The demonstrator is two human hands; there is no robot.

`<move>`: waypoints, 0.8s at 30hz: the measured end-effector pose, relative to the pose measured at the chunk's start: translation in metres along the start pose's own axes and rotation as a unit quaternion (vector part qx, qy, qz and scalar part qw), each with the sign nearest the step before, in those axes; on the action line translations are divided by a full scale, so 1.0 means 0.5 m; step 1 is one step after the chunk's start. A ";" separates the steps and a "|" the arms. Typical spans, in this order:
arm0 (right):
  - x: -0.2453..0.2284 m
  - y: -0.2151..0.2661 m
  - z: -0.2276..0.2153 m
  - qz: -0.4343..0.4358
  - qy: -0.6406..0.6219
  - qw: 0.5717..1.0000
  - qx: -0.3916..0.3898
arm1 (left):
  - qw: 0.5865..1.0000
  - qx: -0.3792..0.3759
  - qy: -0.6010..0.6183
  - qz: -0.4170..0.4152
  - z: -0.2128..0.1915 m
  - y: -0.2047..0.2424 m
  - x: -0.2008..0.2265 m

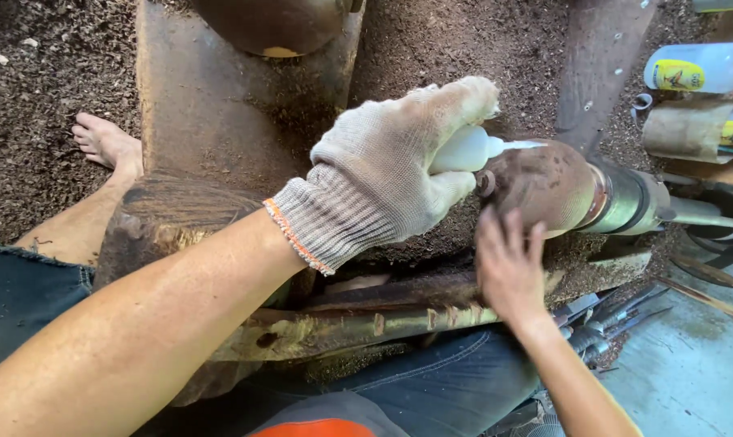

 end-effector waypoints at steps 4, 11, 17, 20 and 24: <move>0.062 0.054 0.011 0.019 -0.245 0.969 0.023 | 1.000 -0.018 -0.006 -0.005 0.007 0.001 0.007; 0.305 -0.206 0.076 0.188 -0.486 0.843 -0.136 | 0.999 -0.028 -0.028 -0.019 0.019 -0.004 -0.013; 0.311 -0.302 0.112 0.250 -0.580 0.669 -0.392 | 0.997 -0.036 -0.039 -0.047 0.015 -0.010 -0.029; 0.295 -0.251 0.088 0.250 -0.588 0.691 -0.338 | 0.998 -0.023 -0.037 -0.034 0.028 -0.005 -0.035; 0.251 -0.138 0.113 0.211 -0.556 0.799 -0.094 | 0.999 -0.019 -0.029 -0.023 0.030 -0.003 -0.032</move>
Point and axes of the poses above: each hand's wrist, its own y-axis away from the middle knuckle, its own z-axis out of the palm, x = y × z, the point moved 1 cm from there along -y, towards the middle knuckle, and after that the axes turned 10 degrees about -x, right-handed, at the moved point
